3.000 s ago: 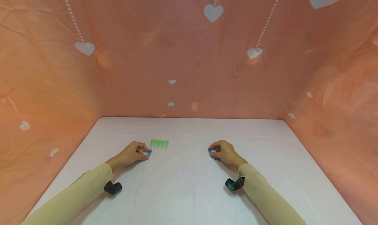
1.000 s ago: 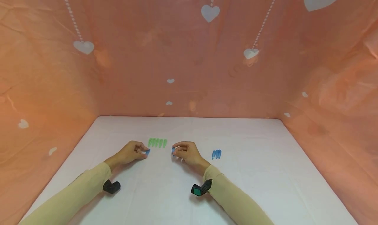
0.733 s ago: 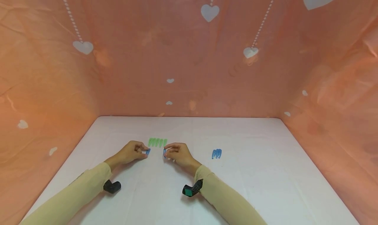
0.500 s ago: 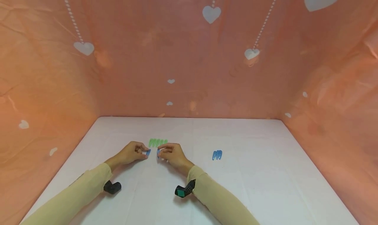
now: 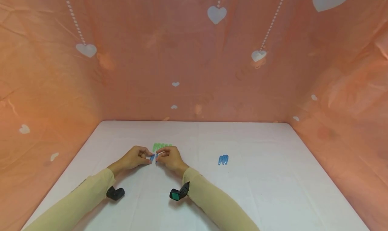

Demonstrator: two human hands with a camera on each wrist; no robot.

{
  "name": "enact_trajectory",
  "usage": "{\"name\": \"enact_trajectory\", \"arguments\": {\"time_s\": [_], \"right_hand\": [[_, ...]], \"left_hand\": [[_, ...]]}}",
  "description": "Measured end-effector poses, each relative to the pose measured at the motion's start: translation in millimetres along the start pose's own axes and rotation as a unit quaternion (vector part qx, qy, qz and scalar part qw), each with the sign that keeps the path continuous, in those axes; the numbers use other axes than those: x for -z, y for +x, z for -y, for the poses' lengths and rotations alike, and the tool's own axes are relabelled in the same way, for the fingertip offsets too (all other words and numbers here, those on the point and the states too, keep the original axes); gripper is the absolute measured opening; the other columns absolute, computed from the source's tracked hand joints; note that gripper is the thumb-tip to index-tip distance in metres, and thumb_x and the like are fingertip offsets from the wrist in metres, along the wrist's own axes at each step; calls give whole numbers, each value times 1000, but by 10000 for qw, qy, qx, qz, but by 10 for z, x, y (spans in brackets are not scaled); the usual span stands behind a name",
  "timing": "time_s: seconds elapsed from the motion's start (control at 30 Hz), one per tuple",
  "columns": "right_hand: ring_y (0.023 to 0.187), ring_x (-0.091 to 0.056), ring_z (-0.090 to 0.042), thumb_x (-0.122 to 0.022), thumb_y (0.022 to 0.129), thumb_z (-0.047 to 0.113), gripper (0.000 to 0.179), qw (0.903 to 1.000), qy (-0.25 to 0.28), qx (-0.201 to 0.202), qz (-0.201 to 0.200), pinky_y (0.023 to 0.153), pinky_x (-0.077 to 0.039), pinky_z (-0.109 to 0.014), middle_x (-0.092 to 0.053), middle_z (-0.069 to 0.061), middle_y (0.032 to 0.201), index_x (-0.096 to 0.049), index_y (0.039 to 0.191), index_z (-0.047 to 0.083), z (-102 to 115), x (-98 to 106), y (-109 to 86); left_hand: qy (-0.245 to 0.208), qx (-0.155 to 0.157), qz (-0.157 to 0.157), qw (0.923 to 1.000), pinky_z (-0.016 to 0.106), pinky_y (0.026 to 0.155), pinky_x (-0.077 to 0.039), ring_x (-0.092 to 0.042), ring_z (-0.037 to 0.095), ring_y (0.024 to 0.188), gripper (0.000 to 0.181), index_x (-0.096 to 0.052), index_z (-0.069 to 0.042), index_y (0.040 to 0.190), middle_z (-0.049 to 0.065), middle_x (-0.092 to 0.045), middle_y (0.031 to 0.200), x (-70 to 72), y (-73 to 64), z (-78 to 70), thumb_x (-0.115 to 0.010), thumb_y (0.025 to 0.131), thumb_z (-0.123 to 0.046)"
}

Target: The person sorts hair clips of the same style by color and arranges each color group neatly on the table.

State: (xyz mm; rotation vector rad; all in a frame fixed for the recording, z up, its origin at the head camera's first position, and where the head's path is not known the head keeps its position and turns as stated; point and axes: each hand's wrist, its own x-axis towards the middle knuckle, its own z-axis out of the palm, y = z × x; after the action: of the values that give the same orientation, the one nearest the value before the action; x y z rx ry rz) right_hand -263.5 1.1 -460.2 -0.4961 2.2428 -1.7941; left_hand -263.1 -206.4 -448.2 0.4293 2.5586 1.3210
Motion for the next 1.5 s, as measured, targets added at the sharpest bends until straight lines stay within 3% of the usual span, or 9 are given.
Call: {"name": "enact_trajectory", "arguments": {"time_s": [0.23, 0.43, 0.57, 0.7, 0.97, 1.3, 1.4, 1.5], "right_hand": [[70, -61, -5, -68, 85, -9, 22, 9981, -558, -101, -226, 67, -49, -16, -74, -23, 88, -71, 107, -7, 22, -99, 22], [73, -60, -9, -68, 82, -5, 24, 9871, -1521, -187, -462, 69, -49, -20, -75, -13, 87, -74, 105, -1, 104, -145, -4], [73, -61, -10, -68, 83, -4, 24, 9820, -1787, -322, -519, 70, -49, -21, -75, -10, 87, -75, 105, 1, 119, -145, -3], [75, -61, -9, -69, 83, -3, 23, 9811, -1827, -338, -541, 71, -48, -21, -76, -10, 87, -75, 105, 2, 111, -139, -3], [82, -69, -15, -71, 81, -5, 26, 9851, -1633, 29, -534, 81, -53, -26, -76, -13, 88, -75, 107, -1, 69, -142, -10], [80, -67, -12, -72, 82, -7, 24, 9909, -1293, 16, -383, 83, -52, -25, -77, -16, 88, -75, 106, -4, 43, -120, 27], [81, -68, -13, -73, 83, -5, 24, 9903, -1344, 5, -355, 89, -53, -29, -77, -16, 88, -74, 107, -4, 55, -111, 28], [77, -64, -9, -74, 84, -3, 24, 9862, -1617, -39, -340, 85, -53, -27, -77, -12, 86, -75, 108, -3, 58, -104, 29]], "left_hand": [[3, -99, 1, 10000, 22, 57, -34, -38, 9, 56, 26, -72, 6, 109, -5, -45, 58, 11, -13, 25, -76, 87, -6], [43, 19, -89, 9999, 23, 58, -36, -40, 9, 57, 24, -72, 4, 107, -5, -48, 58, 16, -24, 0, -77, 86, -6], [27, 77, -93, 9999, 22, 58, -35, -39, 8, 57, 25, -72, 4, 108, -5, -47, 58, 11, -16, -5, -77, 86, -5], [31, 85, -72, 9999, 22, 57, -34, -38, 9, 56, 26, -72, 5, 110, -6, -45, 57, 12, -9, -6, -77, 86, -5], [97, 68, -109, 9999, 24, 62, -35, -38, 10, 58, 25, -72, 5, 109, -6, -44, 59, 29, -29, -31, -76, 86, -5], [44, 21, -62, 10000, 24, 62, -36, -39, 10, 58, 26, -71, 6, 110, -5, -45, 59, 32, -44, -31, -76, 87, -6], [34, 11, -64, 10000, 24, 62, -36, -39, 11, 58, 26, -72, 6, 109, -5, -46, 59, 31, -39, -21, -76, 87, -6], [13, 5, -56, 10000, 24, 64, -38, -39, 10, 58, 26, -72, 6, 109, -5, -46, 58, 26, -26, -8, -76, 87, -6]]}}
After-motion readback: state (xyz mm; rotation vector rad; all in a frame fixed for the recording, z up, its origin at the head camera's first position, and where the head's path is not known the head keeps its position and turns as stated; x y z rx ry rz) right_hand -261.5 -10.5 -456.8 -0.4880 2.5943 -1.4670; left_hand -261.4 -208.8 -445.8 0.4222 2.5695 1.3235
